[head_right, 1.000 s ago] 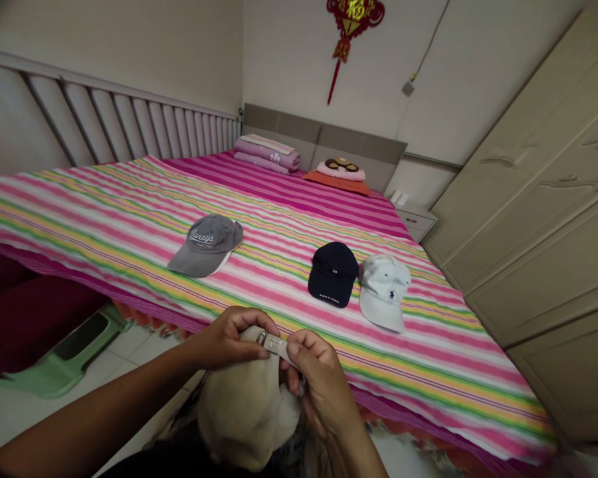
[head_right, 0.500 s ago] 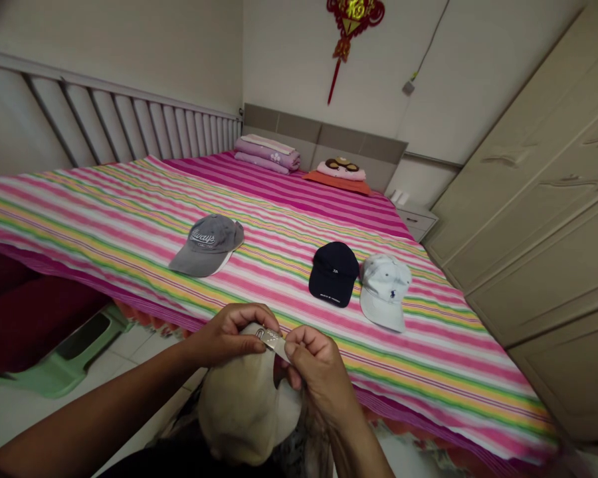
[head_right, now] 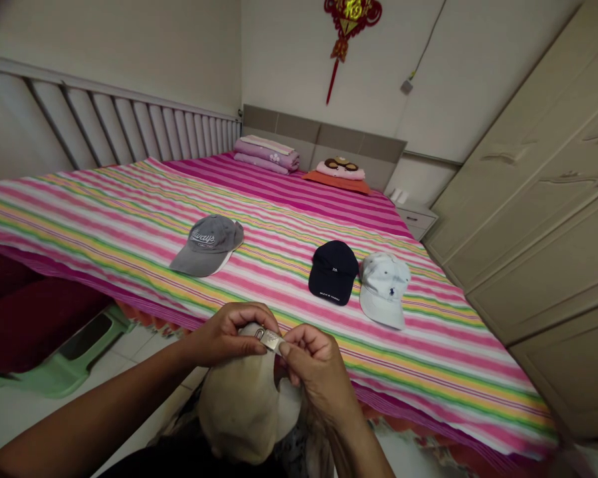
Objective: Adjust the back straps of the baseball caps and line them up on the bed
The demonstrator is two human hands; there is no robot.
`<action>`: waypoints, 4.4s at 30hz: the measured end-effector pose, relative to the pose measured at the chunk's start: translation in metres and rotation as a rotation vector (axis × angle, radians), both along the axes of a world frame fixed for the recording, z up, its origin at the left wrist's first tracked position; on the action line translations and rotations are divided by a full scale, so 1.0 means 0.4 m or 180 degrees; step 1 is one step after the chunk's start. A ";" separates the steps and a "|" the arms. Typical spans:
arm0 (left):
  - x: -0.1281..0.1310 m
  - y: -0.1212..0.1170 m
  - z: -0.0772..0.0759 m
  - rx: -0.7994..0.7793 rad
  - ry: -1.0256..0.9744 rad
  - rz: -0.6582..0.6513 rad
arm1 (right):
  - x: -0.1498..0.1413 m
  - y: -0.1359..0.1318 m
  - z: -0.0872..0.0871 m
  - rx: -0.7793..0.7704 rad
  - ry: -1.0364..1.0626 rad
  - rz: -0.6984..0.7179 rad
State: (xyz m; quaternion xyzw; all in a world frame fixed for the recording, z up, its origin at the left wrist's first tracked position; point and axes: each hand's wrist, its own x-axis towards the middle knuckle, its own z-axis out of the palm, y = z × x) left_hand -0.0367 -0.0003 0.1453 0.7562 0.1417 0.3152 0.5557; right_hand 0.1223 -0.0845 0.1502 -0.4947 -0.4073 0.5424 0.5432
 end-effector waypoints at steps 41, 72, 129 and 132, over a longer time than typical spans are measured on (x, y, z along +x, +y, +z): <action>0.013 -0.013 -0.035 -0.0599 -0.0491 0.0145 | -0.021 0.000 -0.012 0.0189 0.0856 0.0122; 0.006 -0.005 -0.031 -0.0733 -0.0513 0.0007 | 0.009 0.009 -0.015 -0.0211 0.0242 0.0524; 0.013 0.043 0.010 -0.1996 0.0654 -0.0501 | 0.024 0.015 -0.014 -0.0401 -0.0141 0.0500; 0.017 0.059 0.026 -0.2448 0.0822 -0.0745 | 0.026 0.015 -0.012 -0.0450 -0.0164 0.0540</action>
